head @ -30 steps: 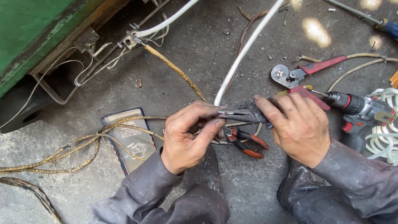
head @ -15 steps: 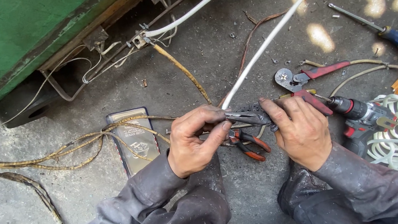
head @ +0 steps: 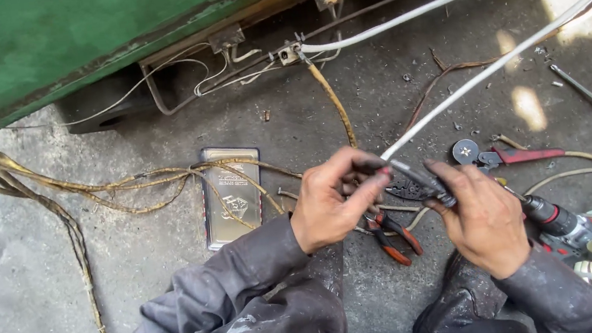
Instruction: The person sits on the ground and strips insulation from white electrical wires using a wire stripper, then uses a cordless drill and pliers to attach the wires to terminals on a green machine, pulling a tool bag over and handling parts from a plastic bag.
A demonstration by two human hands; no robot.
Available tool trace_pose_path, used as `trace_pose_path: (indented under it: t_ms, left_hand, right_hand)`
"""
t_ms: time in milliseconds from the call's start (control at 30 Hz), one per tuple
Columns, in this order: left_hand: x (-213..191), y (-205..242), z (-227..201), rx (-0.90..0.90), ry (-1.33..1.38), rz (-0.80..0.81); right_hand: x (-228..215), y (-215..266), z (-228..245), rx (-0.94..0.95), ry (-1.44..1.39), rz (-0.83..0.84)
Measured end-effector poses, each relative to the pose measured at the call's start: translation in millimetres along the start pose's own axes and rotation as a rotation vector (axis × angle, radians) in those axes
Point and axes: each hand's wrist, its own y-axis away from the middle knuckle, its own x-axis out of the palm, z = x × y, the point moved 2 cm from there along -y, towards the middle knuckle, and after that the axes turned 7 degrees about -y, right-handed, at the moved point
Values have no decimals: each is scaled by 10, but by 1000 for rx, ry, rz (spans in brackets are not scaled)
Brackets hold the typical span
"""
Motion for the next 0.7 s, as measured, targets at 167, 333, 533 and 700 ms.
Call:
trace_pose_path:
  t_ms: [167, 333, 533, 700]
  left_hand:
    - [-307, -265, -43, 74, 173, -245]
    - [-856, -694, -138, 107, 172, -418]
    - [-1089, -828, -370, 92, 65, -340]
    - [-1109, -849, -563, 15, -540, -96]
  right_hand:
    - [54, -24, -358, 66, -70, 32]
    - [415, -4, -943, 132, 191, 295]
    - [380, 56, -1378, -15, 497, 297]
    - [-78, -115, -1230, -265, 503, 92]
